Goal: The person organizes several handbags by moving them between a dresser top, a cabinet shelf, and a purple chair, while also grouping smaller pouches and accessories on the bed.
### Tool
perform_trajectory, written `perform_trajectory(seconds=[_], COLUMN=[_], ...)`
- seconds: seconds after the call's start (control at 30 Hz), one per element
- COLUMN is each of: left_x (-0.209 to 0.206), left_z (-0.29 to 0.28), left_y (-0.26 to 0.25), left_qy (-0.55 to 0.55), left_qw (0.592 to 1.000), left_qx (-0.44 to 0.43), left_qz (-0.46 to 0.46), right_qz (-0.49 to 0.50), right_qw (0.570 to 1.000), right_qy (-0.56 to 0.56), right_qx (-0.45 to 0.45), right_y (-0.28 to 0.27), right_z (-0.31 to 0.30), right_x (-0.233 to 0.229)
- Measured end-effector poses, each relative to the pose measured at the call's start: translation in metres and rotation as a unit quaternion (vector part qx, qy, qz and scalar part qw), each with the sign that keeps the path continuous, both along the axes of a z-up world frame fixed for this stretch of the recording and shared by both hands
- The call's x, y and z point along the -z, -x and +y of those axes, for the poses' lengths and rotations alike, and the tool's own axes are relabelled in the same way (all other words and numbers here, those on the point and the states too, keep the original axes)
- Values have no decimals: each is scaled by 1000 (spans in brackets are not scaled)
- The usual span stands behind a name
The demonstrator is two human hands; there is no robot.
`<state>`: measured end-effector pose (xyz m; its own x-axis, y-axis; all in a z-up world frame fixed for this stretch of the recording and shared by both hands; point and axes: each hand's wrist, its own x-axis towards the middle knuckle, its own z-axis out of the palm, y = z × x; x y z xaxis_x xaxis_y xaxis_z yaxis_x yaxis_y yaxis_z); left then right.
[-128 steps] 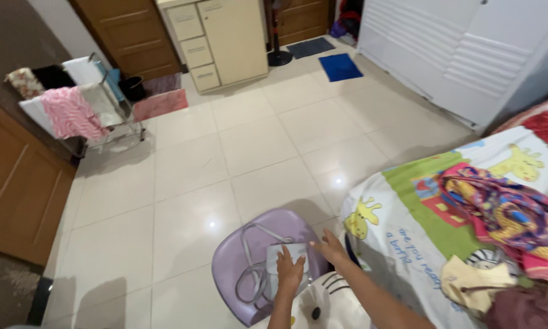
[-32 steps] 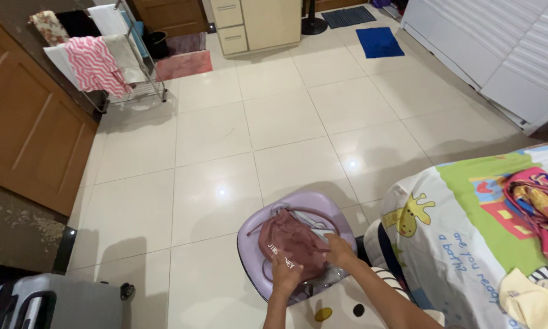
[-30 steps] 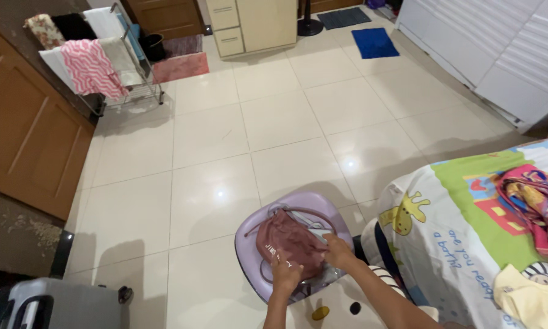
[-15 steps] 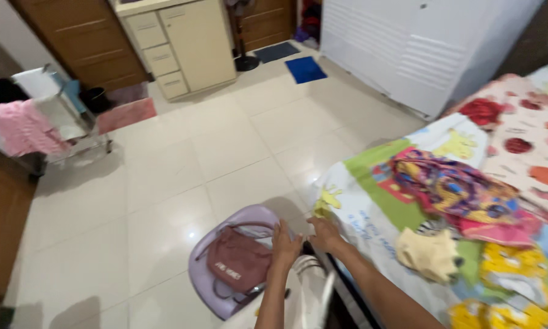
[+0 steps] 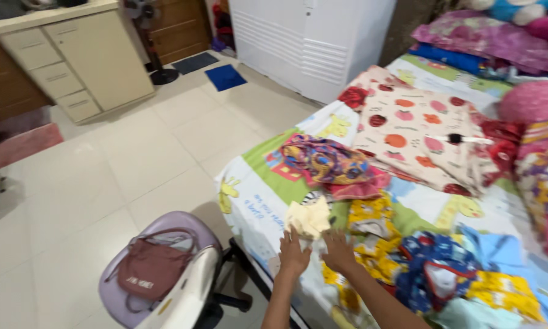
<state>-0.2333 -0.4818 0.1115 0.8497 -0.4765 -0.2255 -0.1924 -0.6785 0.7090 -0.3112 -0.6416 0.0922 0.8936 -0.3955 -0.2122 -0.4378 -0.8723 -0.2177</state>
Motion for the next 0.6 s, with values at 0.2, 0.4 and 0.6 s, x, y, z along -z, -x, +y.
perform_trajectory(seconds=[0.2,0.4,0.6], left_x=[62,67,74], left_z=[-50,-55,-40], left_y=[92,149,196], left_qy=[-59,-148,-144], left_qw=[992,973,970], left_qx=[110,173,195], left_qz=[-16,39,-19], right_qz=[-40,-78,-53], right_qw=[998,984,983], right_qy=[47,154,164], right_qx=[6,-40,-65], right_y=[136,217,260], right_z=[-23,-29,-17], right_x=[21,33,12])
